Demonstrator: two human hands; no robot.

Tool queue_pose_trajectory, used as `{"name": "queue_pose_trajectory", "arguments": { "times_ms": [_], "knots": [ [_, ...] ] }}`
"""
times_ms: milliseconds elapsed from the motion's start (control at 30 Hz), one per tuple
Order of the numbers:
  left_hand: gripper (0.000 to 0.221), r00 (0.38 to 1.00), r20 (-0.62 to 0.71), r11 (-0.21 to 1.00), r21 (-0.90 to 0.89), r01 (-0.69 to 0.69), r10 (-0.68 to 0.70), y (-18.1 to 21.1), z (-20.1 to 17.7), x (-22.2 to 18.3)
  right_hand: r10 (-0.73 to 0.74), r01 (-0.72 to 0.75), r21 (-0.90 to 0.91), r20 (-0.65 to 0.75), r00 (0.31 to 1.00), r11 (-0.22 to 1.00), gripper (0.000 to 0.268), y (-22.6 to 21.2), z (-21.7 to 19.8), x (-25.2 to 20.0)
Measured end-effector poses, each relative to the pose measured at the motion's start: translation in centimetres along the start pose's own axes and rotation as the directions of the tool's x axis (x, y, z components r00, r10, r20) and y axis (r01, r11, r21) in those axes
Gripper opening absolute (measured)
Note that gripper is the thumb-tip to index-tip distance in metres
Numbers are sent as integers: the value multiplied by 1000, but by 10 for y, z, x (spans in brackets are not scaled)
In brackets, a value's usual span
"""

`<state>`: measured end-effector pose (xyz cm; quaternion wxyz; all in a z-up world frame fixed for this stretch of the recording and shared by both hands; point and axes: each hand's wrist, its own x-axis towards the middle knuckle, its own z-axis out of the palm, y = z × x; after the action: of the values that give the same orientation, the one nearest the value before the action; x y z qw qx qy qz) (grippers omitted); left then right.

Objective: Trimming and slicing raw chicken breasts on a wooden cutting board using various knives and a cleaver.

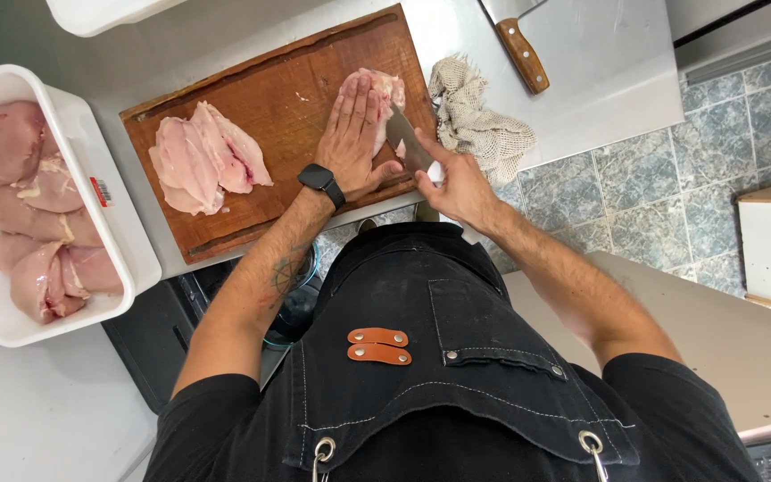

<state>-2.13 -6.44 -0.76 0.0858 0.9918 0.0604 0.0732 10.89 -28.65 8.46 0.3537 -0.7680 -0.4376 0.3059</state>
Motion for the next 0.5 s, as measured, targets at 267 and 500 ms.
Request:
{"name": "queue_pose_trajectory", "arguments": {
  "times_ms": [267, 500],
  "knots": [
    [127, 999, 49, 998, -56, 9, -7, 0, -6, -2, 47, -50, 17, 140, 989, 999, 70, 24, 3, -25],
    [88, 989, 102, 973, -193, 128, -110, 7, -52, 20, 89, -104, 15, 396, 914, 994, 73, 24, -27, -48]
  ]
}}
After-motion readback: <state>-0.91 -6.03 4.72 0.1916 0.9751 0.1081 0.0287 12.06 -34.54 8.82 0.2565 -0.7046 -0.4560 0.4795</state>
